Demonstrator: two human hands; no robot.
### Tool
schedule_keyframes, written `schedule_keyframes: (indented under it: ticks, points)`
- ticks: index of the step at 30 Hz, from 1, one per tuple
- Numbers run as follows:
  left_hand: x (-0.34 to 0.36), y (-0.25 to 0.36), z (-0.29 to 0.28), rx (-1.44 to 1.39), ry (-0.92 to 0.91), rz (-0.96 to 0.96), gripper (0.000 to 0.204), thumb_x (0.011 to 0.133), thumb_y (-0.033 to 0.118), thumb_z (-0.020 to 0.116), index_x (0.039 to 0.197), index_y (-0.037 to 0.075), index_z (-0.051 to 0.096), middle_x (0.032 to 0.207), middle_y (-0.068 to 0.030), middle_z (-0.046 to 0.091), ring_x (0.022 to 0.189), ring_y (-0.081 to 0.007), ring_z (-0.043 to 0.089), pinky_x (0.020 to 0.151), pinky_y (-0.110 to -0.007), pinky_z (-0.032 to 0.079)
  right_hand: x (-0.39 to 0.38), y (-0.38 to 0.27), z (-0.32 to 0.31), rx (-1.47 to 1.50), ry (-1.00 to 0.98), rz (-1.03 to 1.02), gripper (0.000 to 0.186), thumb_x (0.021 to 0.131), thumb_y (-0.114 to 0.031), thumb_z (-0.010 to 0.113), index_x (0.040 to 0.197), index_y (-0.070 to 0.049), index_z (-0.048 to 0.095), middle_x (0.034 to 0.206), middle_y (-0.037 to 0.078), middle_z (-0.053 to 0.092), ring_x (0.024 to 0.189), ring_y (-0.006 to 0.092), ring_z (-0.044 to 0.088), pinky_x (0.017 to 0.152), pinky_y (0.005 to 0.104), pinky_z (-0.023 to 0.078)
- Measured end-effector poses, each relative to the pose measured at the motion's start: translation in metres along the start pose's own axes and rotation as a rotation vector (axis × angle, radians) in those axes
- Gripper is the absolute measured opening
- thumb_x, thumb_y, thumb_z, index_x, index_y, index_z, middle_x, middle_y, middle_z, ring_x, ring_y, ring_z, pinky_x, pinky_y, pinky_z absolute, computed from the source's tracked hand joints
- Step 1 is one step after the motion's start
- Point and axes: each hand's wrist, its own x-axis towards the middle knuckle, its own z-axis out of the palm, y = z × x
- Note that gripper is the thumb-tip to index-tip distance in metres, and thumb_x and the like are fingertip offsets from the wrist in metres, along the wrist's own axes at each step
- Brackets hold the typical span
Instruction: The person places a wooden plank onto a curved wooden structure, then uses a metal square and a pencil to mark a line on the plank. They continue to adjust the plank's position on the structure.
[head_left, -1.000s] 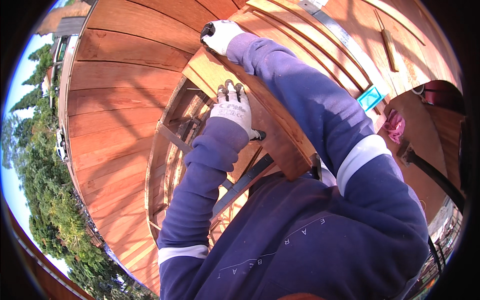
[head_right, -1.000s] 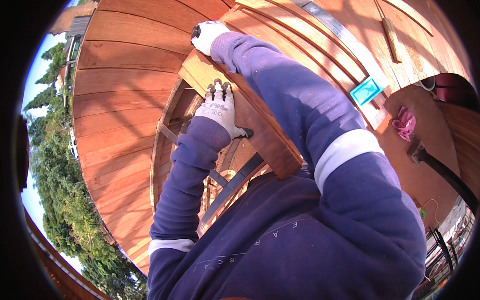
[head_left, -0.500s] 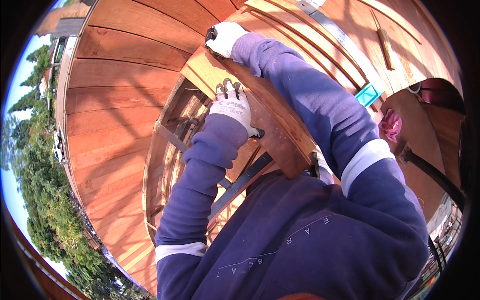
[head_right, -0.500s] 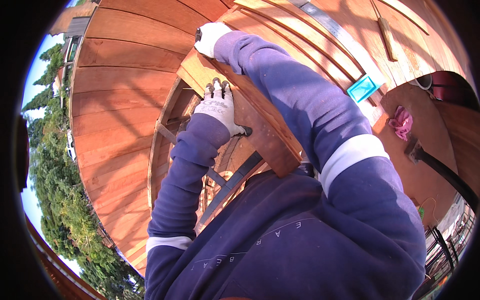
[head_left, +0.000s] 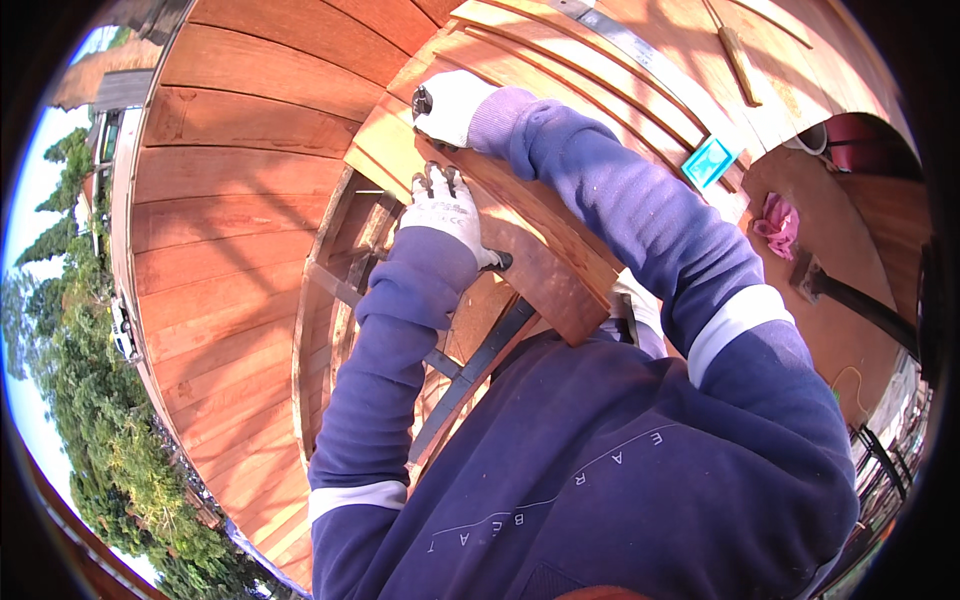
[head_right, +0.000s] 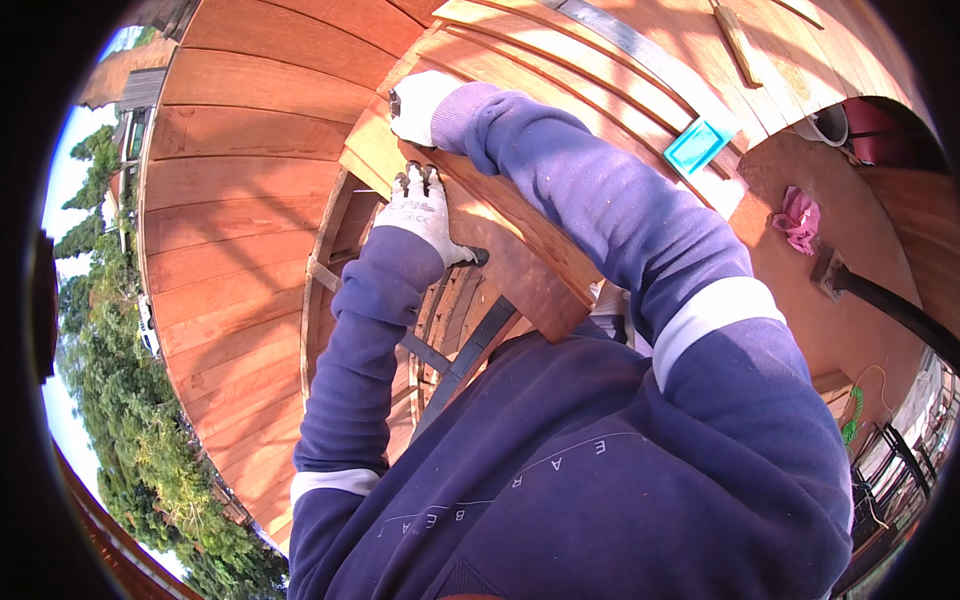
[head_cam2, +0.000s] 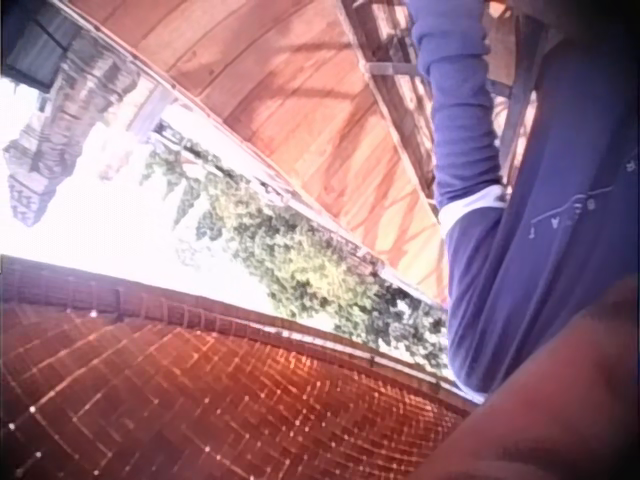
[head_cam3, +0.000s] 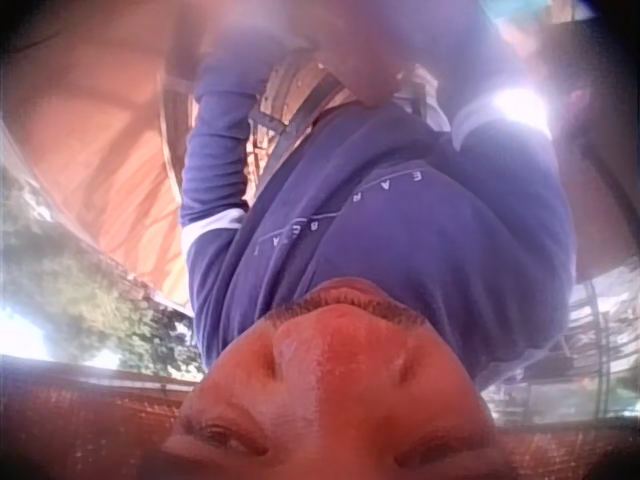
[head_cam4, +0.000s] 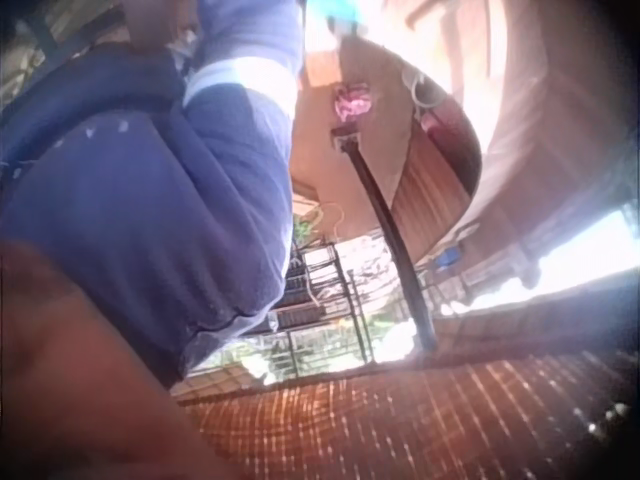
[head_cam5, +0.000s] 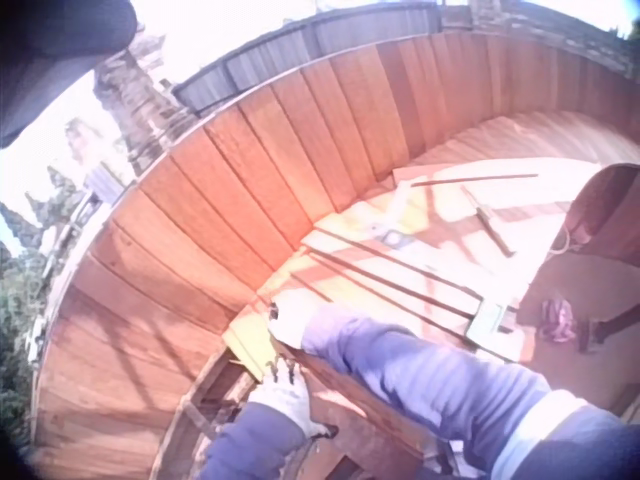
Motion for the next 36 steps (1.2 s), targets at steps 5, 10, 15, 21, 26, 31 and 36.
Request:
schedule_keyframes:
  ticks: [5,10,15,21,26,31,36]
  points:
    - [-0.003,0.002,-0.003,0.018,-0.004,-0.011,0.129,0.065,0.064,0.082,0.149,-0.012,0.021,0.154,-0.0345,0.026,0.143,-0.0446,0.029,0.119,-0.042,0.028,-0.022,-0.005,-0.003,-0.135,-0.007,0.004,0.027,0.088,-0.030,0.062,0.094,-0.006,0.072,0.088,0.019,0.071,0.083,0.0353,0.067,0.076,0.0422,0.052]
    - [-0.005,0.003,-0.004,0.010,0.025,-0.001,0.127,0.066,0.063,0.082,0.149,-0.012,0.022,0.153,-0.0349,0.026,0.143,-0.0451,0.030,0.118,-0.043,0.030,-0.049,-0.008,-0.008,-0.158,-0.045,0.042,0.028,0.086,-0.031,0.063,0.095,-0.005,0.072,0.090,0.021,0.070,0.085,0.0377,0.067,0.077,0.0435,0.052]
    - [-0.008,0.002,-0.004,0.034,0.013,0.001,0.126,0.067,0.062,0.081,0.149,-0.012,0.022,0.154,-0.0346,0.025,0.143,-0.0453,0.030,0.118,-0.043,0.030,-0.079,-0.013,-0.012,-0.175,-0.086,0.060,0.027,0.086,-0.029,0.062,0.095,-0.005,0.070,0.089,0.022,0.069,0.083,0.0377,0.067,0.076,0.0442,0.052]
    - [-0.007,0.002,-0.004,0.048,0.016,0.041,0.128,0.067,0.067,0.078,0.150,-0.011,0.021,0.155,-0.0341,0.024,0.144,-0.0455,0.029,0.119,-0.043,0.029,-0.112,-0.003,-0.015,-0.110,-0.051,0.001,0.027,0.085,-0.028,0.061,0.094,-0.005,0.071,0.090,0.022,0.069,0.087,0.0381,0.067,0.080,0.0447,0.052]
    - [-0.007,0.005,-0.006,0.030,0.009,0.007,0.131,0.066,0.071,0.076,0.151,-0.011,0.019,0.156,-0.0329,0.023,0.145,-0.0448,0.026,0.119,-0.043,0.029,-0.122,0.001,-0.013,-0.112,-0.050,0.049,0.026,0.087,-0.029,0.060,0.097,-0.007,0.070,0.096,0.021,0.069,0.092,0.0378,0.064,0.082,0.0443,0.051]
    - [-0.004,0.004,-0.004,-0.043,0.010,-0.027,0.133,0.064,0.071,0.077,0.152,-0.009,0.018,0.157,-0.0316,0.021,0.146,-0.0446,0.024,0.119,-0.044,0.028,-0.136,0.016,-0.013,-0.033,0.045,0.019,0.029,0.088,-0.029,0.059,0.098,-0.003,0.066,0.093,0.022,0.068,0.088,0.0386,0.065,0.080,0.0451,0.051]
    - [-0.016,-0.001,0.000,-0.068,0.011,-0.089,0.132,0.064,0.069,0.079,0.153,-0.007,0.017,0.159,-0.0290,0.020,0.147,-0.0423,0.023,0.120,-0.042,0.028,-0.202,-0.005,-0.036,0.579,0.003,0.226,0.016,0.096,-0.016,0.056,0.100,-0.003,0.062,0.081,0.008,0.063,0.080,0.0177,0.064,0.076,0.0345,0.052]
